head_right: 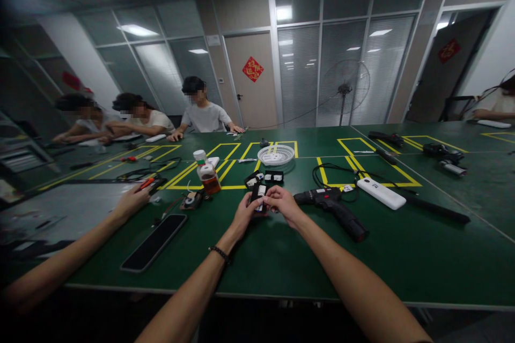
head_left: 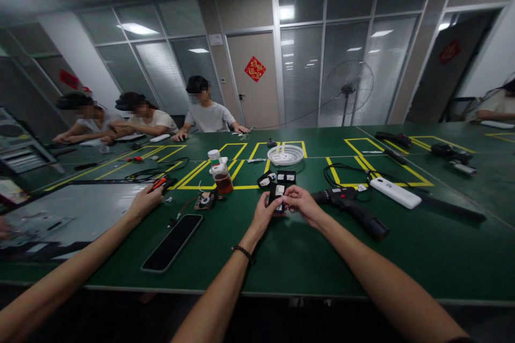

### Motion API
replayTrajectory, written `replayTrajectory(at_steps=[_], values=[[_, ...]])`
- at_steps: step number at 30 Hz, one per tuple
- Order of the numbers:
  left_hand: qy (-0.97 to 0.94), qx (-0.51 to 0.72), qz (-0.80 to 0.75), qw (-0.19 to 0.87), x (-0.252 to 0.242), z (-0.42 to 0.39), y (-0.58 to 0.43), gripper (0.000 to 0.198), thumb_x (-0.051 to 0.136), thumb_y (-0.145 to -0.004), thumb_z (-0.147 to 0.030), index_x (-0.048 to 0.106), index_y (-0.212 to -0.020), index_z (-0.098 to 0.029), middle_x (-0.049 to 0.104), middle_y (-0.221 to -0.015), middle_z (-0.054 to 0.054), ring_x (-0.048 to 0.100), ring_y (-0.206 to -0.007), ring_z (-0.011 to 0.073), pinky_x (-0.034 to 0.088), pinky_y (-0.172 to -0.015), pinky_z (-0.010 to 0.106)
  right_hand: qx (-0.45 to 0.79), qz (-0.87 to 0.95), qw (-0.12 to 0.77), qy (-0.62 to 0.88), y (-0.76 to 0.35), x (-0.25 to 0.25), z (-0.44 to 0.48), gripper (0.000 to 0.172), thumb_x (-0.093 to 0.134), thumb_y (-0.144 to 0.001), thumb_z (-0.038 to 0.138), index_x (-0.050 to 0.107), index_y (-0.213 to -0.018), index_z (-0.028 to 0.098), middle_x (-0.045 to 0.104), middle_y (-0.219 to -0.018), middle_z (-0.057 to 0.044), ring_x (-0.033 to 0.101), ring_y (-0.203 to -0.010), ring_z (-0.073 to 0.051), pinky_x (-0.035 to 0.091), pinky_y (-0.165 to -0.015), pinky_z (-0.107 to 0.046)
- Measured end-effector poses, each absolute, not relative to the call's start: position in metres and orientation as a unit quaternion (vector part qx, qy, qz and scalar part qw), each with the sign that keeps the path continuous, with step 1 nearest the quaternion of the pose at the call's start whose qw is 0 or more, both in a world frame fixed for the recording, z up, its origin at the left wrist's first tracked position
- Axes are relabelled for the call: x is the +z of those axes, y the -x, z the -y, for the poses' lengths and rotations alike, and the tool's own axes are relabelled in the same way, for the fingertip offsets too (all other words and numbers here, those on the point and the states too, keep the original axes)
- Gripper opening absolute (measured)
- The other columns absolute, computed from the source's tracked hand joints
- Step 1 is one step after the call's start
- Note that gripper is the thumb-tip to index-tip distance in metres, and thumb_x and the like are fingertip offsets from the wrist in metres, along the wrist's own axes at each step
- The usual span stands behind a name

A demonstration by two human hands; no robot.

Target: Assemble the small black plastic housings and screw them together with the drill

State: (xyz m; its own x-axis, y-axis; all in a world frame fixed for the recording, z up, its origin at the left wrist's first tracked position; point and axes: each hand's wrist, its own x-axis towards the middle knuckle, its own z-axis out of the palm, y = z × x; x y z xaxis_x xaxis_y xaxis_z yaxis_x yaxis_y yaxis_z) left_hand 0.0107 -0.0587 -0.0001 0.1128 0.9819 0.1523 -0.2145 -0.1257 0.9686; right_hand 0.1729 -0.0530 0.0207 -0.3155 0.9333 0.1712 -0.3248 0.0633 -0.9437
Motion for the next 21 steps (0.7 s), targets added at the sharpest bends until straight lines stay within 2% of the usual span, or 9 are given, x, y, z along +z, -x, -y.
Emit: replayTrajectory(at_steps=[5, 11, 13, 15, 18, 21], values=[[-0.498, 0.546, -0.362, 0.567, 0.004, 0.06, -0.012, 0.044, 0.068, -0.077, -0.042, 0.055, -0.108, -0.015, 0.068, -0.092, 0.009, 0.068, -0.081, 0.0228, 0.058, -0.067, 0.037, 0.618, 0.514, 0.522, 0.283, -0.169, 0.02, 0.056, 0.03, 0.078, -0.068, 0.036, 0.06, -0.085, 0.019, 0.061, -0.068, 0.002, 0.052, -0.055, -0.01, 0.031, -0.044, -0.019], [-0.483, 0.558, -0.371, 0.564, 0.003, 0.057, -0.007, 0.041, 0.066, -0.079, -0.042, 0.058, -0.108, -0.014, 0.069, -0.097, 0.01, 0.068, -0.076, 0.0202, 0.058, -0.064, 0.033, 0.582, 0.549, 0.517, 0.305, -0.173, 0.023, 0.05, 0.029, 0.068, -0.078, 0.043, 0.061, -0.093, 0.02, 0.063, -0.077, -0.001, 0.052, -0.058, -0.011, 0.034, -0.048, -0.021], [-0.473, 0.565, -0.382, 0.558, 0.002, 0.055, -0.006, 0.042, 0.066, -0.079, -0.042, 0.059, -0.109, -0.014, 0.07, -0.097, 0.011, 0.068, -0.073, 0.0192, 0.057, -0.062, 0.031, 0.484, 0.62, 0.511, 0.347, -0.185, 0.028, 0.045, 0.025, 0.064, -0.082, 0.042, 0.063, -0.094, 0.019, 0.064, -0.078, -0.002, 0.053, -0.061, -0.013, 0.038, -0.053, -0.023], [-0.464, 0.574, -0.392, 0.549, 0.001, 0.054, -0.005, 0.043, 0.065, -0.079, -0.042, 0.059, -0.111, -0.014, 0.07, -0.096, 0.011, 0.068, -0.072, 0.0186, 0.056, -0.06, 0.029, 0.329, 0.716, 0.481, 0.385, -0.2, 0.034, 0.041, 0.017, 0.064, -0.083, 0.035, 0.067, -0.088, 0.019, 0.065, -0.083, -0.003, 0.055, -0.072, -0.015, 0.042, -0.066, -0.027], [-0.457, 0.588, -0.397, 0.537, 0.0, 0.052, -0.003, 0.045, 0.063, -0.08, -0.043, 0.058, -0.113, -0.014, 0.07, -0.098, 0.012, 0.068, -0.073, 0.0184, 0.056, -0.059, 0.029, 0.149, 0.829, 0.369, 0.393, -0.218, 0.04, 0.039, 0.011, 0.064, -0.084, 0.028, 0.069, -0.088, 0.019, 0.065, -0.087, -0.005, 0.054, -0.086, -0.019, 0.039, -0.08, -0.031], [-0.458, 0.592, -0.392, 0.535, 0.001, 0.051, -0.002, 0.045, 0.063, -0.08, -0.043, 0.058, -0.114, -0.014, 0.069, -0.103, 0.013, 0.068, -0.076, 0.019, 0.057, -0.06, 0.029, 0.055, 0.885, 0.247, 0.39, -0.225, 0.039, 0.041, 0.012, 0.068, -0.082, 0.027, 0.071, -0.092, 0.02, 0.064, -0.091, -0.006, 0.051, -0.092, -0.021, 0.037, -0.082, -0.032]])
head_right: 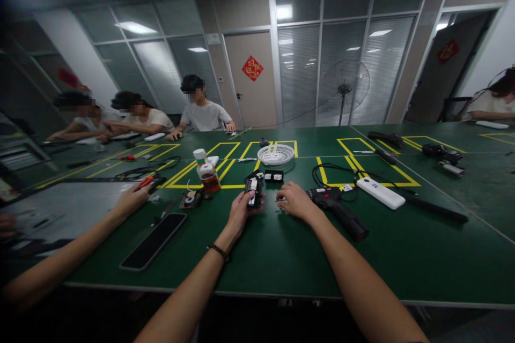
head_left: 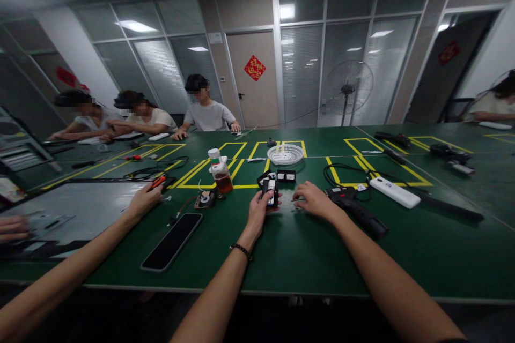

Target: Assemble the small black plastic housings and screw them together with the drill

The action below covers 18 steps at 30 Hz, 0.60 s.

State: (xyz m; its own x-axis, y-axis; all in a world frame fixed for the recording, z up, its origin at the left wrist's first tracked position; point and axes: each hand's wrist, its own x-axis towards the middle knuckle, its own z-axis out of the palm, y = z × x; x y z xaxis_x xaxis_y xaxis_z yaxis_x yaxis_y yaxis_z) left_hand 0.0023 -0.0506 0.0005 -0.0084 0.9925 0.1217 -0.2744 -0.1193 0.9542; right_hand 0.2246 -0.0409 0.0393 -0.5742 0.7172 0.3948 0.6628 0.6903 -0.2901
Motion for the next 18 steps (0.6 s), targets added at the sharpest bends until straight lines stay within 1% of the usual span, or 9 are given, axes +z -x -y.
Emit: replayTrajectory(at_steps=[2, 5, 8, 11, 18], values=[[-0.457, 0.594, -0.39, 0.535, 0.001, 0.051, -0.002, 0.045, 0.063, -0.08, -0.043, 0.058, -0.115, -0.014, 0.068, -0.104, 0.014, 0.069, -0.078, 0.0196, 0.057, -0.061, 0.029, 0.016, 0.897, 0.199, 0.394, -0.224, 0.037, 0.042, 0.013, 0.07, -0.08, 0.026, 0.072, -0.092, 0.021, 0.062, -0.096, -0.007, 0.048, -0.096, -0.022, 0.036, -0.083, -0.033], [-0.454, 0.596, -0.389, 0.536, 0.003, 0.052, -0.003, 0.047, 0.063, -0.081, -0.044, 0.057, -0.115, -0.014, 0.068, -0.104, 0.014, 0.069, -0.078, 0.0199, 0.057, -0.06, 0.029, -0.019, 0.898, 0.168, 0.405, -0.221, 0.032, 0.043, 0.014, 0.074, -0.077, 0.025, 0.073, -0.091, 0.022, 0.058, -0.1, -0.008, 0.046, -0.099, -0.024, 0.035, -0.083, -0.033], [-0.453, 0.593, -0.391, 0.538, 0.004, 0.053, -0.004, 0.046, 0.063, -0.081, -0.043, 0.057, -0.115, -0.014, 0.069, -0.102, 0.014, 0.069, -0.077, 0.0196, 0.057, -0.06, 0.029, -0.039, 0.892, 0.163, 0.419, -0.217, 0.028, 0.043, 0.009, 0.074, -0.076, 0.024, 0.073, -0.085, 0.02, 0.056, -0.1, -0.01, 0.045, -0.098, -0.026, 0.035, -0.08, -0.034], [-0.455, 0.593, -0.388, 0.539, 0.004, 0.054, -0.004, 0.045, 0.063, -0.081, -0.043, 0.056, -0.115, -0.014, 0.069, -0.102, 0.014, 0.069, -0.077, 0.0198, 0.057, -0.061, 0.03, -0.041, 0.891, 0.168, 0.42, -0.214, 0.025, 0.043, 0.003, 0.07, -0.08, 0.021, 0.072, -0.08, 0.02, 0.055, -0.098, -0.01, 0.045, -0.096, -0.025, 0.035, -0.077, -0.033], [-0.457, 0.594, -0.384, 0.54, 0.005, 0.054, -0.005, 0.045, 0.063, -0.081, -0.043, 0.055, -0.114, -0.015, 0.069, -0.102, 0.012, 0.069, -0.077, 0.0196, 0.059, -0.063, 0.032, -0.051, 0.89, 0.174, 0.419, -0.209, 0.021, 0.045, 0.011, 0.06, -0.086, 0.018, 0.07, -0.083, 0.015, 0.053, -0.097, -0.012, 0.046, -0.094, -0.025, 0.035, -0.076, -0.034]])
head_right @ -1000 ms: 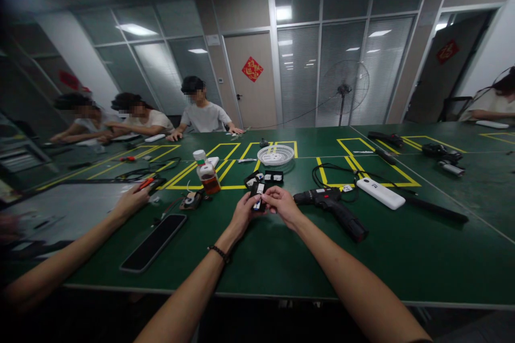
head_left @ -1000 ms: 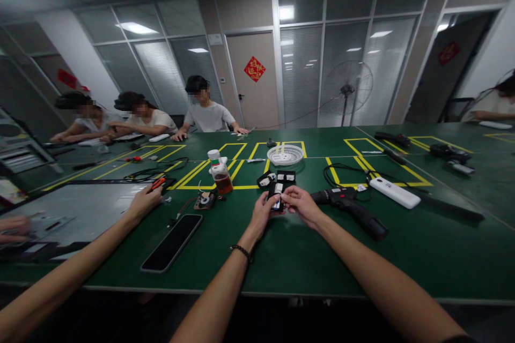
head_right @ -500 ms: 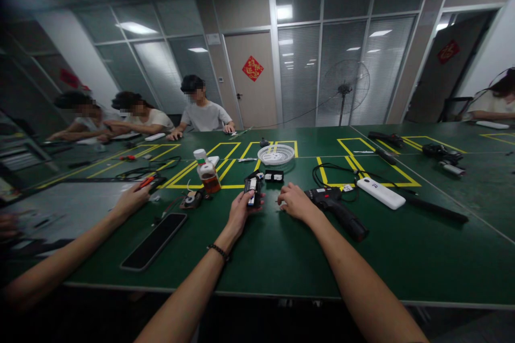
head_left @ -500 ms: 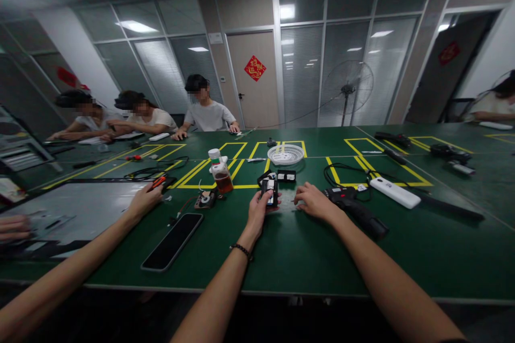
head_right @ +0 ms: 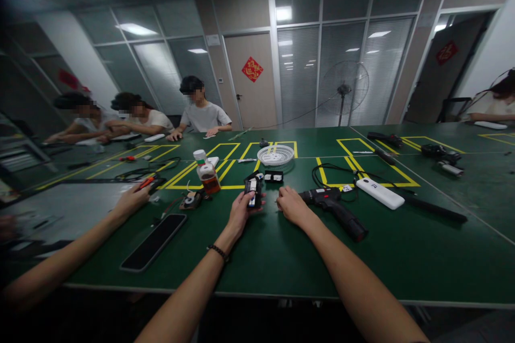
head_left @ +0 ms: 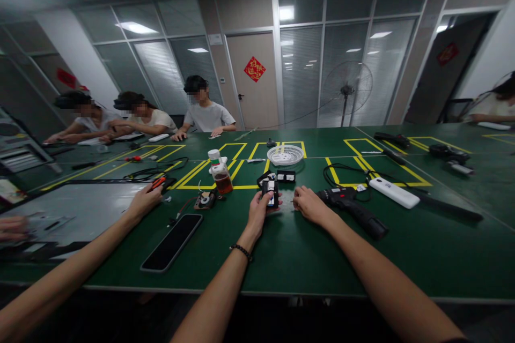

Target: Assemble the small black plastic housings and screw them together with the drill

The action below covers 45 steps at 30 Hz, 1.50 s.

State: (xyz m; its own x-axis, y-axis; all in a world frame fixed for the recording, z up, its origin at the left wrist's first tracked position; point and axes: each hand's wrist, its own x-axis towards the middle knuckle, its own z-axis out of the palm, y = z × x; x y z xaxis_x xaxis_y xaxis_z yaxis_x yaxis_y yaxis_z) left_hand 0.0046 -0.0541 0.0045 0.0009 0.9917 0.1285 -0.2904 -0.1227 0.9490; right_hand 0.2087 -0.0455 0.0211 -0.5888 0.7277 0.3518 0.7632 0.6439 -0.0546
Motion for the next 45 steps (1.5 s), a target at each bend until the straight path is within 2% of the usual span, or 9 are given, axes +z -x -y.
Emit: replayTrajectory(at_steps=[6, 10, 14, 16, 21, 25, 30, 36, 45], values=[[-0.453, 0.595, -0.388, 0.539, 0.003, 0.054, -0.004, 0.044, 0.064, -0.081, -0.043, 0.054, -0.113, -0.015, 0.068, -0.103, 0.012, 0.07, -0.076, 0.0197, 0.059, -0.063, 0.034, -0.06, 0.895, 0.2, 0.393, -0.206, 0.024, 0.048, 0.01, 0.056, -0.088, 0.015, 0.065, -0.088, 0.012, 0.053, -0.103, -0.014, 0.046, -0.097, -0.025, 0.037, -0.08, -0.035], [-0.458, 0.591, -0.388, 0.539, 0.002, 0.053, -0.004, 0.043, 0.066, -0.08, -0.042, 0.054, -0.111, -0.015, 0.068, -0.105, 0.013, 0.07, -0.078, 0.0202, 0.058, -0.063, 0.033, -0.005, 0.892, 0.256, 0.372, -0.204, 0.025, 0.048, 0.008, 0.054, -0.088, 0.012, 0.061, -0.09, 0.012, 0.053, -0.106, -0.013, 0.048, -0.097, -0.022, 0.039, -0.083, -0.035], [-0.457, 0.586, -0.399, 0.537, 0.002, 0.052, -0.004, 0.043, 0.069, -0.078, -0.041, 0.053, -0.11, -0.016, 0.069, -0.104, 0.013, 0.07, -0.076, 0.0196, 0.058, -0.062, 0.032, 0.109, 0.851, 0.367, 0.359, -0.202, 0.024, 0.047, 0.012, 0.049, -0.089, 0.011, 0.058, -0.096, 0.015, 0.055, -0.107, -0.01, 0.053, -0.094, -0.02, 0.042, -0.083, -0.033], [-0.459, 0.584, -0.4, 0.538, 0.001, 0.052, -0.004, 0.044, 0.07, -0.078, -0.041, 0.053, -0.109, -0.017, 0.069, -0.103, 0.013, 0.07, -0.075, 0.0195, 0.058, -0.063, 0.033, 0.175, 0.809, 0.424, 0.367, -0.2, 0.023, 0.045, 0.013, 0.047, -0.09, 0.015, 0.058, -0.096, 0.017, 0.059, -0.099, -0.007, 0.056, -0.088, -0.019, 0.043, -0.081, -0.033], [-0.455, 0.584, -0.41, 0.533, -0.002, 0.05, -0.005, 0.046, 0.072, -0.075, -0.041, 0.052, -0.109, -0.017, 0.07, -0.099, 0.013, 0.07, -0.071, 0.0192, 0.058, -0.062, 0.033, 0.424, 0.66, 0.51, 0.352, -0.193, 0.015, 0.037, 0.013, 0.056, -0.086, 0.033, 0.055, -0.086, 0.02, 0.064, -0.077, -0.001, 0.061, -0.066, -0.016, 0.047, -0.061, -0.029], [-0.456, 0.578, -0.421, 0.53, -0.005, 0.049, -0.005, 0.048, 0.074, -0.074, -0.042, 0.052, -0.108, -0.016, 0.07, -0.097, 0.013, 0.07, -0.069, 0.0191, 0.058, -0.062, 0.034, 0.473, 0.623, 0.523, 0.338, -0.189, 0.012, 0.033, 0.025, 0.063, -0.079, 0.041, 0.052, -0.082, 0.019, 0.064, -0.074, 0.0, 0.062, -0.062, -0.015, 0.049, -0.057, -0.027], [-0.459, 0.571, -0.432, 0.526, -0.008, 0.047, -0.004, 0.048, 0.074, -0.073, -0.042, 0.053, -0.107, -0.016, 0.07, -0.095, 0.012, 0.069, -0.067, 0.0186, 0.058, -0.061, 0.035, 0.498, 0.603, 0.539, 0.313, -0.187, 0.013, 0.034, 0.029, 0.066, -0.077, 0.039, 0.055, -0.095, 0.02, 0.065, -0.077, 0.0, 0.064, -0.065, -0.015, 0.049, -0.056, -0.026], [-0.467, 0.563, -0.437, 0.524, -0.01, 0.046, -0.004, 0.046, 0.074, -0.074, -0.041, 0.053, -0.107, -0.017, 0.069, -0.09, 0.009, 0.069, -0.064, 0.019, 0.058, -0.06, 0.036, 0.514, 0.601, 0.533, 0.3, -0.185, 0.021, 0.039, 0.03, 0.066, -0.077, 0.043, 0.067, -0.093, 0.016, 0.066, -0.076, -0.003, 0.062, -0.066, -0.015, 0.048, -0.059, -0.027], [-0.495, 0.555, -0.439, 0.504, -0.014, 0.045, -0.005, 0.052, 0.075, -0.072, -0.041, 0.052, -0.112, -0.016, 0.069, -0.082, 0.008, 0.069, -0.067, 0.0206, 0.058, -0.059, 0.036, 0.507, 0.628, 0.513, 0.294, -0.183, 0.027, 0.047, 0.029, 0.071, -0.075, 0.038, 0.07, -0.094, 0.017, 0.07, -0.075, -0.004, 0.061, -0.063, -0.015, 0.049, -0.062, -0.029]])
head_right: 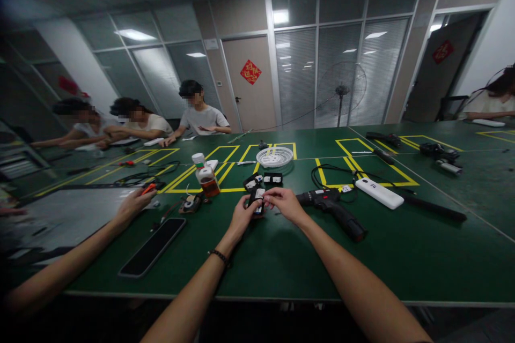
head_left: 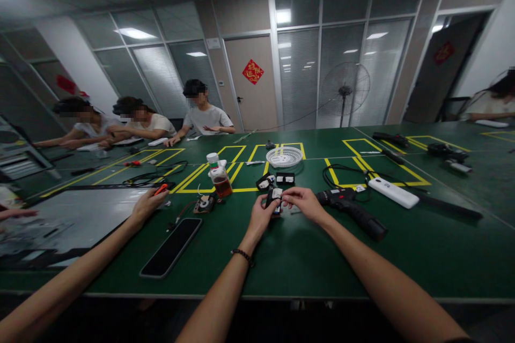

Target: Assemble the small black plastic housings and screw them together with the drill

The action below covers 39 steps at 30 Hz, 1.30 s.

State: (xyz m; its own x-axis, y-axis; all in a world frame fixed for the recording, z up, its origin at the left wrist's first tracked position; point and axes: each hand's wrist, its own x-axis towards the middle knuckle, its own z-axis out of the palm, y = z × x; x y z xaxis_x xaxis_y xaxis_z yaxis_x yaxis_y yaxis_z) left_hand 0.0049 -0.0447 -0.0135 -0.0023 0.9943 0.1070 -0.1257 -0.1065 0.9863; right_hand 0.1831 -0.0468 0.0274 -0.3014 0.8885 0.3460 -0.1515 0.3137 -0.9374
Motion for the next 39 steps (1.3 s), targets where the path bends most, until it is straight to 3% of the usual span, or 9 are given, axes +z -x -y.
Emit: replayTrajectory(at_steps=[6, 15, 27, 33, 39], values=[[-0.507, 0.556, -0.433, 0.497, -0.013, 0.048, -0.006, 0.053, 0.076, -0.072, -0.041, 0.052, -0.112, -0.016, 0.07, -0.083, 0.009, 0.069, -0.073, 0.0223, 0.058, -0.061, 0.036, 0.471, 0.651, 0.518, 0.294, -0.181, 0.03, 0.052, 0.027, 0.068, -0.078, 0.035, 0.066, -0.101, 0.021, 0.068, -0.084, -0.003, 0.064, -0.067, -0.015, 0.049, -0.06, -0.026], [-0.494, 0.544, -0.416, 0.536, -0.004, 0.052, -0.007, 0.044, 0.073, -0.074, -0.043, 0.056, -0.105, -0.016, 0.069, -0.087, 0.008, 0.069, -0.074, 0.0218, 0.059, -0.066, 0.038, 0.435, 0.667, 0.52, 0.308, -0.18, 0.024, 0.049, 0.02, 0.065, -0.082, 0.034, 0.067, -0.095, 0.019, 0.068, -0.081, -0.003, 0.062, -0.067, -0.015, 0.048, -0.059, -0.026], [-0.488, 0.516, -0.368, 0.6, 0.001, 0.055, -0.007, 0.042, 0.065, -0.081, -0.04, 0.062, -0.114, -0.016, 0.065, -0.102, 0.011, 0.063, -0.094, 0.0221, 0.059, -0.076, 0.039, 0.446, 0.657, 0.534, 0.292, -0.173, 0.025, 0.055, 0.022, 0.063, -0.084, 0.037, 0.064, -0.095, 0.019, 0.068, -0.078, -0.002, 0.066, -0.071, -0.018, 0.054, -0.068, -0.03], [-0.465, 0.513, -0.324, 0.645, 0.006, 0.06, -0.009, 0.037, 0.065, -0.082, -0.034, 0.063, -0.113, -0.015, 0.065, -0.103, 0.01, 0.062, -0.095, 0.0195, 0.057, -0.081, 0.039, 0.432, 0.65, 0.543, 0.309, -0.173, 0.023, 0.053, 0.023, 0.063, -0.083, 0.039, 0.064, -0.096, 0.019, 0.069, -0.076, -0.003, 0.067, -0.071, -0.019, 0.054, -0.068, -0.031], [-0.484, 0.52, -0.358, 0.605, 0.006, 0.057, -0.009, 0.041, 0.067, -0.08, -0.036, 0.063, -0.114, -0.013, 0.065, -0.109, 0.013, 0.064, -0.094, 0.0218, 0.058, -0.077, 0.038, 0.434, 0.648, 0.547, 0.306, -0.175, 0.024, 0.053, 0.023, 0.063, -0.083, 0.038, 0.064, -0.096, 0.018, 0.069, -0.078, -0.003, 0.067, -0.07, -0.018, 0.054, -0.068, -0.03]])
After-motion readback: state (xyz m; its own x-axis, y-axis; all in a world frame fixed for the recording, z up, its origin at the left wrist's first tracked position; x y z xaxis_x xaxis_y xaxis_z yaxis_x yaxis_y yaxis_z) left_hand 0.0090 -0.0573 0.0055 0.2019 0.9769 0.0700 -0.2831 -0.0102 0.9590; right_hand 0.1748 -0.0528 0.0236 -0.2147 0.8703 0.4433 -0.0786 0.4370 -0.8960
